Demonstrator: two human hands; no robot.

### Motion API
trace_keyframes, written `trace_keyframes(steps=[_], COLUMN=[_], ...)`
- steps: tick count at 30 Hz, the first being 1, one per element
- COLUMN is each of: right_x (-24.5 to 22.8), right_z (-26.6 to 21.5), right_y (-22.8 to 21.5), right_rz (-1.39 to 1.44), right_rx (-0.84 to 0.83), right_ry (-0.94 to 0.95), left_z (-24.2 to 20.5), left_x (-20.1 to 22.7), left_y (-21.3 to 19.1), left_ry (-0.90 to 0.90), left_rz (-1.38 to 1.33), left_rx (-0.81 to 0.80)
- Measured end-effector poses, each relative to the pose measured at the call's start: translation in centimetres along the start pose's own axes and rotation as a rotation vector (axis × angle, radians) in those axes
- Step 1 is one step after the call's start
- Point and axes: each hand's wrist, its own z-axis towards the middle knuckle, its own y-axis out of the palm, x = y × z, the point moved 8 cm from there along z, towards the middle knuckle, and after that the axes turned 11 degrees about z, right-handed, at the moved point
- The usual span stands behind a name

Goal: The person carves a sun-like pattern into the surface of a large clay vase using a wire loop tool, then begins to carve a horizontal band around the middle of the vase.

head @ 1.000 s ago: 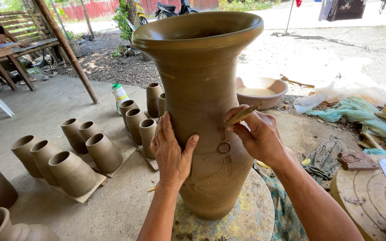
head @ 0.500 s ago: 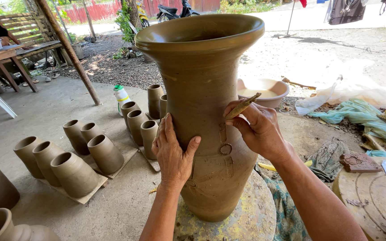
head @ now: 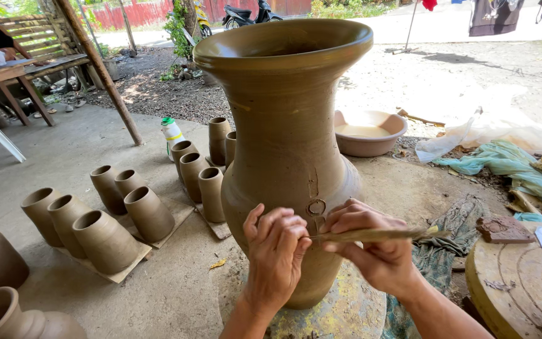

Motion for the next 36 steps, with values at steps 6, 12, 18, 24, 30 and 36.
trace_keyframes(steps=[6, 12, 18, 24, 30, 36], right_x=[5.5, 9.4, 9.9, 10.2, 9.3, 9.0], right_z=[-1.9, -3.5, -3.5, -3.6, -3.1, -3.0], right_y=[-7.5, -7.0, -6.7, -6.6, -6.3, -6.1], right_rz=[0.475, 0.542, 0.558, 0.519, 0.411, 0.282], right_rx=[0.543, 0.575, 0.588, 0.59, 0.519, 0.517], right_ry=[0.207, 0.303, 0.33, 0.36, 0.332, 0.354], left_z=[-0.4, 1.9, 3.5, 2.8, 3.1, 3.4], left_x=[-8.0, -11.3, -14.0, -14.1, -14.0, -13.8], left_y=[-2.8, -2.3, 3.0, 3.5, 3.5, 2.9], left_ry=[-0.315, -0.452, -0.661, -0.648, -0.633, -0.638], left_rz=[0.024, 0.022, -0.018, -0.092, -0.114, -0.135], left_rx=[0.195, 0.158, -0.197, -0.165, -0.149, -0.131])
